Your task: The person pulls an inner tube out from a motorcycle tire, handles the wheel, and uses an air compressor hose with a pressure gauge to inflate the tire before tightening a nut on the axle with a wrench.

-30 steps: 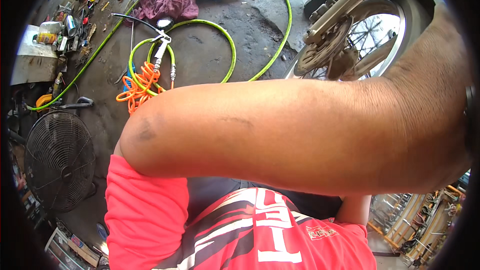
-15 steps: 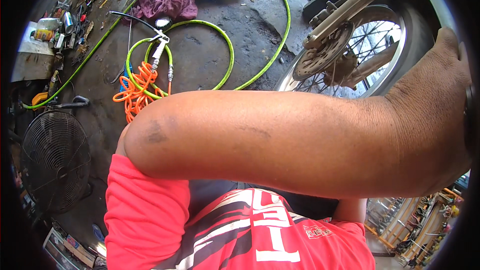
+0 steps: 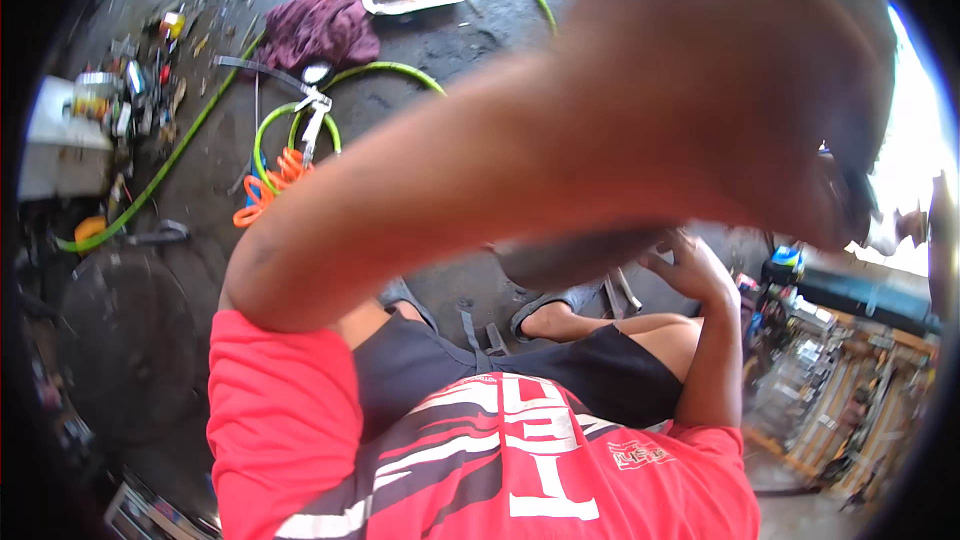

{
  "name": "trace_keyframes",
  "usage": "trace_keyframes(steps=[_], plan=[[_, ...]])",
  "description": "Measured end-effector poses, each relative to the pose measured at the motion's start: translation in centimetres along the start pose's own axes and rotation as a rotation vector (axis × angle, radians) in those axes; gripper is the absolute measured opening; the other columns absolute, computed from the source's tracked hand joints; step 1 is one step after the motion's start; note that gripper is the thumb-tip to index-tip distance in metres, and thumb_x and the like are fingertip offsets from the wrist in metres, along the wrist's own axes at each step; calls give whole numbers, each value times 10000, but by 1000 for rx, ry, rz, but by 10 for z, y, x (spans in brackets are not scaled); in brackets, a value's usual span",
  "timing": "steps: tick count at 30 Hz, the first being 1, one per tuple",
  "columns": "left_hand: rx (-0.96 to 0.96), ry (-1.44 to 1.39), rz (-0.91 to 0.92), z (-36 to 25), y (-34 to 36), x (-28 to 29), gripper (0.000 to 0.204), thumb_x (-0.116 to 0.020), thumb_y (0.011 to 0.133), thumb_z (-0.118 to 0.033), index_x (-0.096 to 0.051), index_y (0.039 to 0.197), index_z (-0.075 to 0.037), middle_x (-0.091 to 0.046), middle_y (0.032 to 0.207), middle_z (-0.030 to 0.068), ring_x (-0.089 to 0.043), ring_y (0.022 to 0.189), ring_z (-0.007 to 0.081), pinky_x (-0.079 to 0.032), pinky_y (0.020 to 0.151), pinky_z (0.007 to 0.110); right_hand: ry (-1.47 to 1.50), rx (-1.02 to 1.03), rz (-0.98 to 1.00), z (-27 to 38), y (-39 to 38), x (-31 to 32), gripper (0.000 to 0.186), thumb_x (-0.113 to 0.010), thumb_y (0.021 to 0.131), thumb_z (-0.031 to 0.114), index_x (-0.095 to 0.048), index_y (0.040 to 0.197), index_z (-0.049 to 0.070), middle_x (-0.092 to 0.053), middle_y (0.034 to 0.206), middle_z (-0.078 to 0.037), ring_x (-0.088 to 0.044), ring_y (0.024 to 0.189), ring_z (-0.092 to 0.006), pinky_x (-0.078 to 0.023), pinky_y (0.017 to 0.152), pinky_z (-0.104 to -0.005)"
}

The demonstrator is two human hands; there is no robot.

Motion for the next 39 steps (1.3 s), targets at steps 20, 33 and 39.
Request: trace_keyframes(steps=[20,33,39], plan=[[559,-307,-403,111,-102,-20,669,-685,917,-153,-350,1476,0,-535,1346,154,-516,1260,236,-398,1073,378,215,152,-912,-72,-143,105,613,-756,857,277,-516,1402,134,-694,1145,-154,-672,1048,-293,-514,911,-426],[963,-342,-194,206,-183,-59,668,-792,848,-231,-497,1361,80,-581,1303,118,-577,1143,193,-428,1023,344,659,-605,-838,-277,-38,-252,350,-700,847,137,-668,1193,96,-687,1146,-139,-633,1094,-327,-478,999,-400],[976,-313,-221,209,-190,-48,682,-776,858,-216,-451,1382,74,-574,1313,136,-580,1130,180,-428,1025,359,129,-480,-739,-255,34,-282,220,-591,857,165,-665,1062,143,-605,1231,-57,-486,1278,-278,-304,1135,-510]])
Point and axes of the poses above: each hand's wrist, its own y-axis towards the middle knuckle, its own x-axis out of the back of the hand, z = x × y, the point moved 9 cm from there along y, towards the middle knuckle
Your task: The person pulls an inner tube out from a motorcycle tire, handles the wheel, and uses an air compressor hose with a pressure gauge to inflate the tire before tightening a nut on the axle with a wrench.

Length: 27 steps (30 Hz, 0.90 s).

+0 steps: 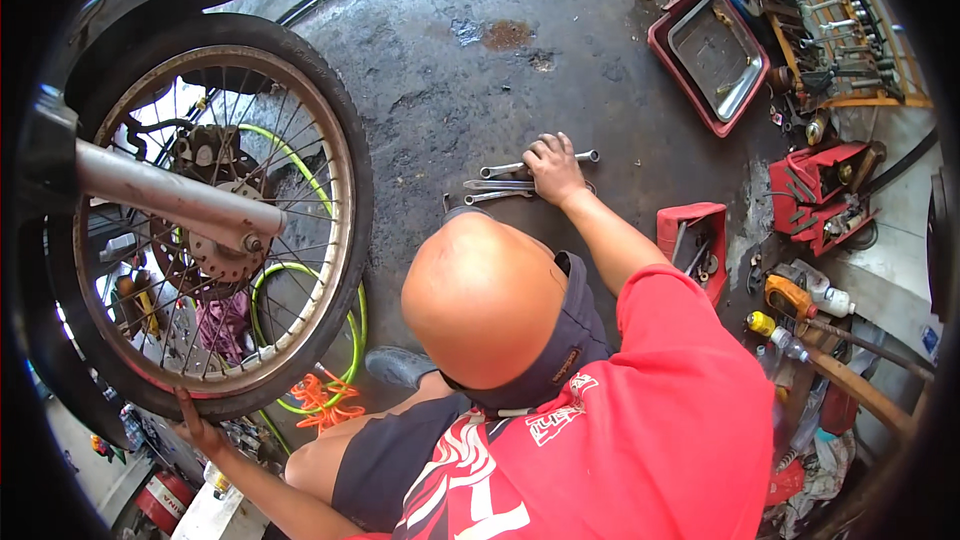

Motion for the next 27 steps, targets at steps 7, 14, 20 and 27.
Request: trace_keyframes(steps=[7,14,20,27], plan=[[112,-67,-19,19,-8,9,641,-775,860,-237,-502,1350,73,-560,1337,151,-583,1158,208,-425,1056,378,136,-47,-168,-19,37,17,197,-623,819,117,-657,1012,119,-606,1106,-99,-559,1102,-300,-435,975,-460],[-3,-63,-58,-5,-5,-17,549,-721,848,-97,-550,1355,25,-631,1247,101,-574,1149,192,-416,1039,343,394,34,135,28,18,-30,214,-615,776,0,-651,983,44,-591,980,-192,-603,999,-395,-497,871,-465],[-127,-116,-146,-17,-48,-35,716,-845,795,-283,-498,1341,23,-616,1230,92,-610,1074,184,-447,974,306,638,-115,-117,35,61,27,126,-666,777,39,-678,902,48,-652,831,-141,-654,760,-270,-521,710,-393],[1101,232,467,134,-220,-94,1080,-822,779,-464,-242,1525,60,-494,1416,244,-487,1280,337,-341,1115,417,823,143,-162,93,141,263,111,-652,906,100,-690,968,17,-646,790,-14,-555,704,-77,-472,661,-257]])
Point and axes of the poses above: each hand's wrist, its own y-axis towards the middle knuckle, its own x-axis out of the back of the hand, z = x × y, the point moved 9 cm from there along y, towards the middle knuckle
